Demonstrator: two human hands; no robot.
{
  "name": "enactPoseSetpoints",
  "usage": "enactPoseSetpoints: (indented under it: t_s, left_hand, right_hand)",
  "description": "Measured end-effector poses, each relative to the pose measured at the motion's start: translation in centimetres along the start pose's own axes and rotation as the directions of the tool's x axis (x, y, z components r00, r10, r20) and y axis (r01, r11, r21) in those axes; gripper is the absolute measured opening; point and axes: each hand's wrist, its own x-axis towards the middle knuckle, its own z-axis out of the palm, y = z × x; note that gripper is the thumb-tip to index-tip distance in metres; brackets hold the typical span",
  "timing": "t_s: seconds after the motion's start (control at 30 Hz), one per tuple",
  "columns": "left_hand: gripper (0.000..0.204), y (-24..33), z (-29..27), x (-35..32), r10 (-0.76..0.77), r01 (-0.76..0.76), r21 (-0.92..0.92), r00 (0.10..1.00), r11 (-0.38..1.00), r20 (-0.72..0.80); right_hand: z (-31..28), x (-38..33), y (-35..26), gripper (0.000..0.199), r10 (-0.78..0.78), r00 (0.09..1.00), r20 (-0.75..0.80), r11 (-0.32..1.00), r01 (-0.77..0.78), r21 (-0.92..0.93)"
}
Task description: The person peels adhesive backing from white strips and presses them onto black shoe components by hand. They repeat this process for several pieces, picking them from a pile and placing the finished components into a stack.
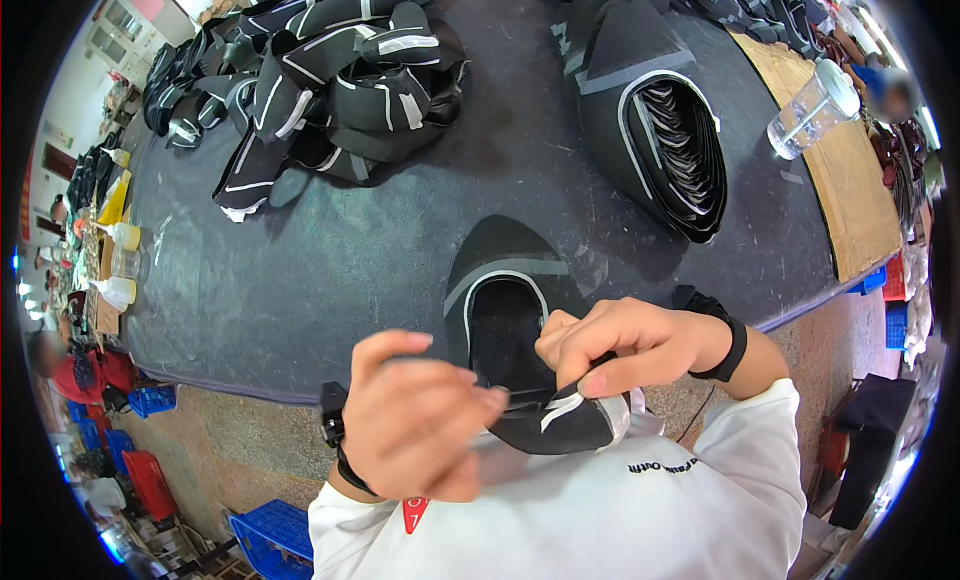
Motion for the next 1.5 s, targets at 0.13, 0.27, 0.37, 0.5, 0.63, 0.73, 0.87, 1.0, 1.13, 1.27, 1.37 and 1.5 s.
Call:
enactPoseSetpoints:
  t_s: [0.13,0.27,0.37,0.5,0.63,0.73,0.87,1.0,1.13,1.27,1.37,1.5]
  left_hand:
    - [0.036,-0.3,0.4,-0.4,-0.451,0.549,-0.795,0.796,0.258,0.403]
    - [0.021,0.7,0.4,-0.2,-0.512,0.699,-0.714,0.629,0.043,0.585]
    - [0.018,1.1,0.7,-0.1,-0.586,0.708,-0.702,0.537,-0.079,0.607]
    - [0.018,1.5,1.4,0.2,-0.687,0.614,-0.758,0.455,-0.218,0.567]
    - [0.019,1.9,1.9,0.4,-0.721,0.53,-0.808,0.451,-0.258,0.526]
    - [0.02,2.4,2.2,1.0,-0.721,0.477,-0.839,0.481,-0.263,0.499]
    - [0.023,3.3,2.8,1.2,-0.735,0.396,-0.907,0.571,-0.143,0.365]
    - [0.024,3.6,2.7,1.7,-0.758,0.471,-0.879,0.547,-0.073,0.355]
    - [0.024,3.9,3.5,1.3,-0.802,0.598,-0.798,0.508,0.066,0.314]
    - [0.023,3.9,4.0,1.1,-0.79,0.583,-0.768,0.588,0.266,0.172]
    - [0.023,3.7,4.2,1.3,-0.797,0.56,-0.785,0.585,0.265,0.148]
    - [0.023,3.3,4.6,1.0,-0.823,0.426,-0.883,0.561,0.195,0.088]
  right_hand:
    - [-0.1,0.6,-0.7,0.017,0.039,0.999,0.035,0.996,-0.036,-0.088]
    - [0.0,0.5,-1.4,0.012,0.036,0.999,-0.039,0.96,-0.046,-0.276]
    - [1.0,0.6,-1.8,0.008,-0.056,0.974,-0.218,0.839,-0.073,-0.54]
    - [3.3,0.6,-2.2,0.018,-0.449,0.864,-0.226,0.308,-0.088,-0.947]
    - [4.3,0.5,-1.7,0.018,-0.582,0.813,-0.037,0.003,-0.043,-0.999]
    - [4.4,0.8,-1.8,0.019,-0.607,0.795,0.021,-0.112,-0.059,-0.992]
    - [4.6,1.0,-1.7,0.017,-0.68,0.733,-0.025,-0.101,-0.127,-0.987]
    - [4.6,0.9,-1.6,0.016,-0.677,0.73,-0.095,-0.052,-0.176,-0.983]
    - [4.9,0.8,-2.2,0.017,-0.624,0.764,-0.164,0.024,-0.192,-0.981]
    - [5.3,0.9,-1.4,0.02,-0.631,0.735,-0.25,0.107,-0.236,-0.966]
    - [5.4,1.2,-0.9,0.022,-0.623,0.738,-0.258,0.101,-0.251,-0.963]
    - [5.9,1.4,-0.8,0.031,-0.563,0.766,-0.311,0.175,-0.257,-0.95]
